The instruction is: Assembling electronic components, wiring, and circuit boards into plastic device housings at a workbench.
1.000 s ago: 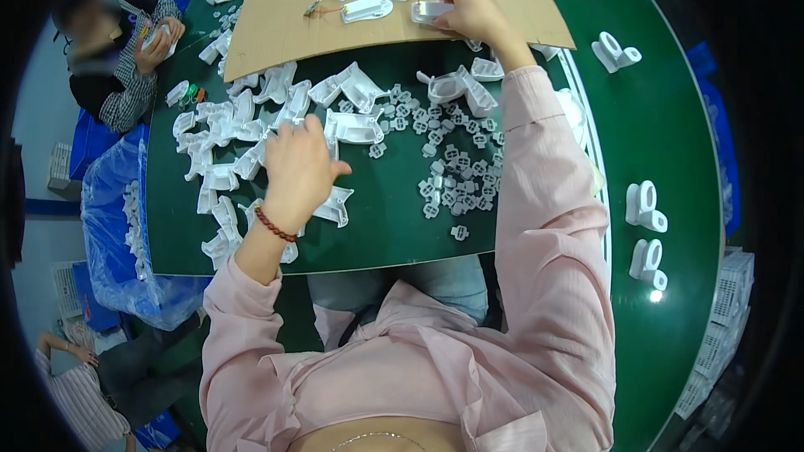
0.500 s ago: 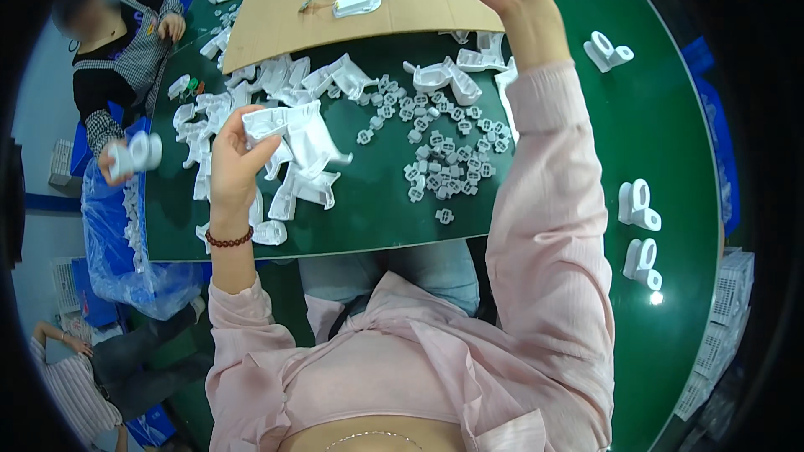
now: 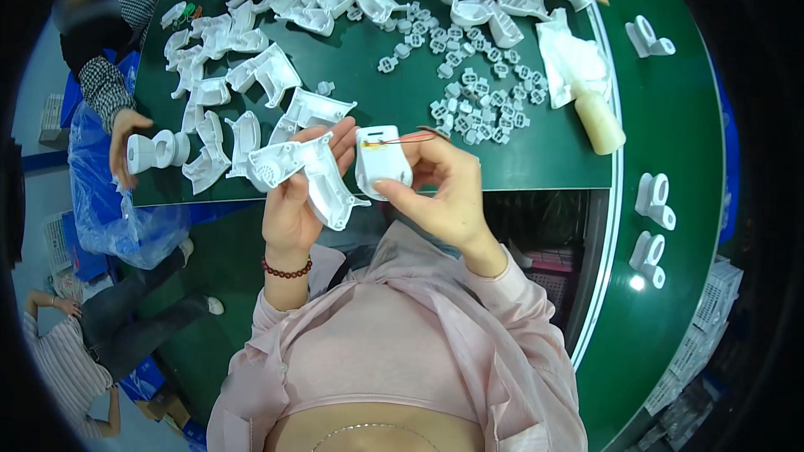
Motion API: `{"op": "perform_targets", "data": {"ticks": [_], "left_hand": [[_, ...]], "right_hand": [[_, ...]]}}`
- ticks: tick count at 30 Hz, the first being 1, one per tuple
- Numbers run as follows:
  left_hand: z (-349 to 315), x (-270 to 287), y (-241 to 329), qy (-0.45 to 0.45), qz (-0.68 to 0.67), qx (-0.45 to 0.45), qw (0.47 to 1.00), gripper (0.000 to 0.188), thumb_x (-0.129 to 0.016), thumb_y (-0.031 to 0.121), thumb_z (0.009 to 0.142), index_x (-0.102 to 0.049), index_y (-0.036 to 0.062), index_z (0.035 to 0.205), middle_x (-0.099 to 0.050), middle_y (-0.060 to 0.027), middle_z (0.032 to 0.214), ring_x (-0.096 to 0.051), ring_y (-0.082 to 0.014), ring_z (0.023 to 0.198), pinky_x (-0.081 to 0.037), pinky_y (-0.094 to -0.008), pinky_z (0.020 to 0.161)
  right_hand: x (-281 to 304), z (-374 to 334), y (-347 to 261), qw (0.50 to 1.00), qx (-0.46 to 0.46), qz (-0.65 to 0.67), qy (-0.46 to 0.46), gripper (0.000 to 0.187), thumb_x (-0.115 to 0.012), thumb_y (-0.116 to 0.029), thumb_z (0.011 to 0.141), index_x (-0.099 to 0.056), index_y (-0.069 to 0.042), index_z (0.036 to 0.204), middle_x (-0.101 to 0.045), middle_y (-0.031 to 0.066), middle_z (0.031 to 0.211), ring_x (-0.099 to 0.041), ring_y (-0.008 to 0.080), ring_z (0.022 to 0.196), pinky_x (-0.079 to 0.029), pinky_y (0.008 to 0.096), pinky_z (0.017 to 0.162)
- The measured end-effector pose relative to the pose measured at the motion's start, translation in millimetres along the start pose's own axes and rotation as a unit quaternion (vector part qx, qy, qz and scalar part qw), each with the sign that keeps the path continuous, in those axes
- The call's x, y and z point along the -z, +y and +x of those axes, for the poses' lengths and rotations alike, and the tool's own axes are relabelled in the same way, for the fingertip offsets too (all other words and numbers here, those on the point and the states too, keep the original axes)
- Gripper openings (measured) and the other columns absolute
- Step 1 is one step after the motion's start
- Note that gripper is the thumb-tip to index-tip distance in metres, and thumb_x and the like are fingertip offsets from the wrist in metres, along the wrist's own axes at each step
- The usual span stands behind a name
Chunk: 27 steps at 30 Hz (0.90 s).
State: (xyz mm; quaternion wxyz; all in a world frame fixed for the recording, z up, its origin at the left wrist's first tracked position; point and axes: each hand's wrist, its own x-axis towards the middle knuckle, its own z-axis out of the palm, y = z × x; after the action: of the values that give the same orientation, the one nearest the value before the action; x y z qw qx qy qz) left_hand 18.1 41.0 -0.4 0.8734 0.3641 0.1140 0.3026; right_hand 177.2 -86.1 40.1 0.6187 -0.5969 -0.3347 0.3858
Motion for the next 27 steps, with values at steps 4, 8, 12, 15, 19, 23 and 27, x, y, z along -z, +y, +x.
{"op": "perform_targets", "data": {"ticks": [4,8,12,15,19,23,27], "left_hand": [[-4.4,13.0,-9.0,-0.013,0.001,-0.007,1.000,0.064,-0.068,0.037,0.092,-0.043,0.0012,0.140,-0.043,-0.0255,0.148,-0.048,-0.0310,0.134,-0.041,-0.0427,0.110],[-6.4,17.4,-8.9,-0.012,0.032,-0.009,0.999,0.064,-0.066,0.038,0.093,-0.043,0.0022,0.140,-0.043,-0.0256,0.148,-0.051,-0.0285,0.130,-0.043,-0.0413,0.107],[-6.8,17.7,-8.7,-0.005,0.059,-0.017,0.998,0.063,-0.065,0.037,0.094,-0.042,0.0030,0.141,-0.042,-0.0261,0.149,-0.052,-0.0287,0.130,-0.043,-0.0418,0.108],[-6.1,18.0,-10.7,-0.010,0.064,-0.019,0.998,0.061,-0.065,0.036,0.095,-0.042,0.0030,0.141,-0.041,-0.0274,0.149,-0.051,-0.0299,0.131,-0.041,-0.0433,0.109],[-6.5,17.5,-12.1,-0.022,0.071,-0.019,0.997,0.060,-0.064,0.035,0.095,-0.041,0.0030,0.141,-0.040,-0.0286,0.150,-0.050,-0.0313,0.132,-0.039,-0.0445,0.110],[-5.7,14.3,-13.0,-0.019,0.076,-0.022,0.997,0.060,-0.065,0.033,0.095,-0.041,0.0030,0.141,-0.040,-0.0291,0.149,-0.050,-0.0317,0.132,-0.040,-0.0440,0.110],[-6.4,13.7,-15.1,0.006,0.061,-0.020,0.998,0.059,-0.065,0.032,0.095,-0.041,0.0029,0.141,-0.040,-0.0288,0.149,-0.051,-0.0310,0.131,-0.042,-0.0434,0.109]], "right_hand": [[-13.1,2.5,13.2,0.997,-0.067,-0.010,-0.020,0.027,-0.075,0.001,0.080,-0.064,0.004,0.104,-0.068,0.0038,0.091,-0.064,0.0064,0.081,-0.052,0.0212,0.070],[-12.9,6.3,9.6,0.995,-0.072,-0.051,-0.037,0.026,-0.075,0.000,0.081,-0.065,0.004,0.104,-0.069,0.0045,0.091,-0.062,0.0038,0.078,-0.050,0.0188,0.068],[-12.6,8.1,9.3,0.993,-0.067,-0.087,-0.049,0.027,-0.075,-0.001,0.081,-0.065,0.004,0.106,-0.068,0.0030,0.088,-0.060,0.0031,0.076,-0.049,0.0183,0.066],[-15.1,7.4,11.9,0.991,-0.070,-0.098,-0.051,0.029,-0.077,-0.002,0.080,-0.065,0.004,0.106,-0.067,0.0025,0.088,-0.059,0.0027,0.075,-0.049,0.0181,0.065],[-18.0,5.5,14.0,0.992,-0.055,-0.110,-0.040,0.030,-0.079,-0.003,0.080,-0.066,0.004,0.106,-0.066,0.0020,0.087,-0.059,0.0028,0.074,-0.049,0.0185,0.064],[-20.4,3.4,18.4,0.994,-0.035,-0.104,-0.022,0.032,-0.080,-0.004,0.079,-0.066,0.004,0.106,-0.066,0.0022,0.087,-0.059,0.0034,0.074,-0.050,0.0195,0.062],[-20.5,2.7,12.8,0.989,0.000,-0.144,-0.014,0.032,-0.081,-0.005,0.078,-0.067,0.003,0.106,-0.067,0.0032,0.088,-0.060,0.0039,0.073,-0.050,0.0198,0.061]]}}
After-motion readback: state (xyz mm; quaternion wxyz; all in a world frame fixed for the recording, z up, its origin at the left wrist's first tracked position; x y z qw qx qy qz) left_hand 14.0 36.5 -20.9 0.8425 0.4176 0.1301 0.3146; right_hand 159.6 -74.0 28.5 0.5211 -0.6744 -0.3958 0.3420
